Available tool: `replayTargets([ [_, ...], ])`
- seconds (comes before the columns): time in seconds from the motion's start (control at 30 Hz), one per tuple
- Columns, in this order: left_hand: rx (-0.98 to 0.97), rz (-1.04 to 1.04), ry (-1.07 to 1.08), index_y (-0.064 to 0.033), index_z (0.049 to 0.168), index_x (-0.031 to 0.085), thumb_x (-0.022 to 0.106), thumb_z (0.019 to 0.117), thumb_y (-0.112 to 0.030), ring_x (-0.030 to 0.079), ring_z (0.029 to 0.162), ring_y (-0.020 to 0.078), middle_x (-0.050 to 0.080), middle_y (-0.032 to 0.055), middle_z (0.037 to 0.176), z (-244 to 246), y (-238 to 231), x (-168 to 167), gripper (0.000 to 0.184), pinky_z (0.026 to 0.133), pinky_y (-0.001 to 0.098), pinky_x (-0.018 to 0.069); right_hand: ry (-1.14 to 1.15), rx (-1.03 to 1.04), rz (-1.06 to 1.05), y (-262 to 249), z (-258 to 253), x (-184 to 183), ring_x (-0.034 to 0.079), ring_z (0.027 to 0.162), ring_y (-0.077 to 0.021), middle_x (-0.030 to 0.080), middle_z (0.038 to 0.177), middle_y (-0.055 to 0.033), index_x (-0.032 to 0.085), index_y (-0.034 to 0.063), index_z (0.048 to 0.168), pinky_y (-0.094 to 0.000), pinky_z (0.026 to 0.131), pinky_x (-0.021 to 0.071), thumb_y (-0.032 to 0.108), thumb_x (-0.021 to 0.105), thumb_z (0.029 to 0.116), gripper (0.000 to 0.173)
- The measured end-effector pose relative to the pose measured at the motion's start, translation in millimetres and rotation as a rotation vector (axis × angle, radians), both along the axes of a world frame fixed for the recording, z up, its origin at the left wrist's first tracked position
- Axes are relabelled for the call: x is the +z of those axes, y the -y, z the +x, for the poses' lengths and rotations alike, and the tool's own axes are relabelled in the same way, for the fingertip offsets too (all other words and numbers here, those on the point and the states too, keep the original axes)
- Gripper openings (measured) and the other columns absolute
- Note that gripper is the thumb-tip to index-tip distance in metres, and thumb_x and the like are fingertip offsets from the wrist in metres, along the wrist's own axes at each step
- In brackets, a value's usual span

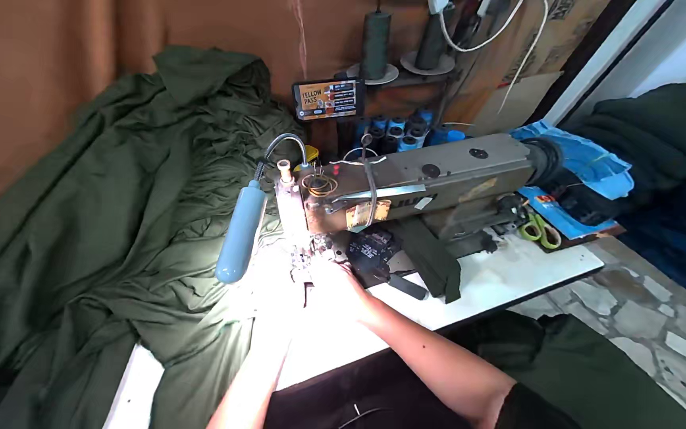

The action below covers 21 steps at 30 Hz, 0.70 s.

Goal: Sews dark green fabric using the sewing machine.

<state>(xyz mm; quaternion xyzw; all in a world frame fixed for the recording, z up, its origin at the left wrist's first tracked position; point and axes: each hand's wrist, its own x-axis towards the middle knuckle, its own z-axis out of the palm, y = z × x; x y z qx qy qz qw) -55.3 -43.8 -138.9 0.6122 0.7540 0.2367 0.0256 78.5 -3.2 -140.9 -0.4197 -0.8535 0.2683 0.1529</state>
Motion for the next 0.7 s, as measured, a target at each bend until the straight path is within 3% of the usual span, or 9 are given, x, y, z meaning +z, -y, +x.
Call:
replayTargets([
  [0.13, 0.056, -0.082, 0.053, 0.0058, 0.128, 0.063, 0.047, 0.1059, -0.013, 0.057, 0.129, 0.0436, 0.062, 0.0287, 0.131, -22.6, -11.7, -0.4, 0.033, 0.109, 0.0574, 0.0422, 0.049, -0.04, 0.049, 1.5, -2.6, -1.9, 0.06, 0.128, -0.0348, 0.066, 0.132, -0.021, 0.068, -0.0003, 0.128, -0.0517, 0.109, 0.0446, 0.012, 0.051, 0.1037, 0.031],
  [0.23, 0.014, 0.013, 0.186, 0.0079, 0.121, 0.068, 0.051, 0.1048, -0.01, 0.059, 0.127, 0.0429, 0.066, 0.0287, 0.128, -30.5, 19.5, 1.8, 0.03, 0.111, 0.0562, 0.0415, 0.071, -0.061, -0.028, 1.4, -2.9, 0.6, 0.056, 0.133, -0.0355, 0.062, 0.138, -0.0231, 0.064, -0.0028, 0.133, -0.0499, 0.114, 0.0392, 0.012, 0.047, 0.1057, 0.035],
  [0.33, -0.086, -0.119, 0.41, 0.0075, 0.111, 0.069, 0.056, 0.102, -0.01, 0.066, 0.099, 0.0264, 0.069, 0.0206, 0.105, -36.5, 51.9, 19.5, 0.024, 0.092, 0.0433, 0.0517, 0.025, -0.077, -0.081, 3.7, -2.1, 1.3, 0.053, 0.137, -0.0347, 0.058, 0.143, -0.0236, 0.059, -0.0035, 0.139, -0.0492, 0.117, 0.0366, 0.012, 0.047, 0.1058, 0.039],
  [0.37, -0.156, -0.201, 0.41, 0.009, 0.11, 0.068, 0.055, 0.1021, -0.012, 0.066, 0.096, 0.0283, 0.069, 0.0219, 0.101, -39.2, 57.3, 25.6, 0.026, 0.09, 0.0457, 0.0516, -0.002, -0.083, -0.089, 3.7, -2.3, -0.5, 0.053, 0.136, -0.0341, 0.059, 0.142, -0.0232, 0.06, -0.003, 0.139, -0.0488, 0.117, 0.0368, 0.013, 0.048, 0.1053, 0.038],
  [0.5, -0.352, -0.386, 0.036, 0.0092, 0.11, 0.069, 0.052, 0.1054, -0.019, 0.065, 0.107, 0.0446, 0.068, 0.0286, 0.106, -20.0, 70.0, 42.3, 0.033, 0.095, 0.0594, 0.0478, 0.08, -0.063, -0.051, 5.4, -4.8, -6.9, 0.053, 0.135, -0.0349, 0.06, 0.141, -0.022, 0.063, 0.0003, 0.135, -0.05, 0.116, 0.0379, 0.012, 0.052, 0.1028, 0.036],
  [0.57, -0.464, -0.288, -0.133, 0.0059, 0.11, 0.072, 0.054, 0.1037, -0.016, 0.068, 0.101, 0.0473, 0.07, 0.0274, 0.099, 1.4, 77.9, 32.5, 0.029, 0.088, 0.0614, 0.0514, 0.125, -0.001, 0.008, 13.2, 2.8, -10.9, 0.046, 0.143, -0.0369, 0.051, 0.15, -0.0247, 0.057, -0.0014, 0.143, -0.0488, 0.12, 0.0338, 0.008, 0.052, 0.1037, 0.041],
  [0.6, -0.493, -0.24, -0.203, 0.0034, 0.108, 0.073, 0.055, 0.1021, -0.015, 0.07, 0.095, 0.0454, 0.071, 0.024, 0.092, 9.3, 79.3, 24.2, 0.026, 0.081, 0.0599, 0.0538, 0.079, 0.039, 0.102, 19.3, 9.7, -16.4, 0.047, 0.141, -0.0371, 0.053, 0.148, -0.0249, 0.059, -0.0019, 0.14, -0.0487, 0.119, 0.0358, 0.005, 0.054, 0.1016, 0.04],
  [0.67, -0.527, -0.135, -0.265, -0.0014, 0.093, 0.074, 0.06, 0.0976, -0.011, 0.07, 0.09, 0.0396, 0.07, 0.017, 0.082, 15.3, 80.6, 5.9, 0.018, 0.075, 0.0554, 0.0549, -0.085, 0.127, 0.348, 31.3, 23.5, -33.3, 0.062, 0.125, -0.0361, 0.068, 0.128, -0.0213, 0.072, -0.0003, 0.123, -0.0511, 0.108, 0.0471, 0.002, 0.06, 0.0944, 0.031],
  [0.7, -0.556, -0.08, -0.27, -0.0025, 0.088, 0.074, 0.062, 0.0948, -0.008, 0.07, 0.091, 0.0375, 0.07, 0.0145, 0.08, 14.6, 82.3, -2.7, 0.015, 0.077, 0.0539, 0.0546, -0.127, 0.171, 0.441, 38.4, 29.1, -39.9, 0.066, 0.118, -0.0344, 0.071, 0.121, -0.0183, 0.075, 0.0014, 0.117, -0.0513, 0.103, 0.0509, 0.002, 0.062, 0.0918, 0.028],
])
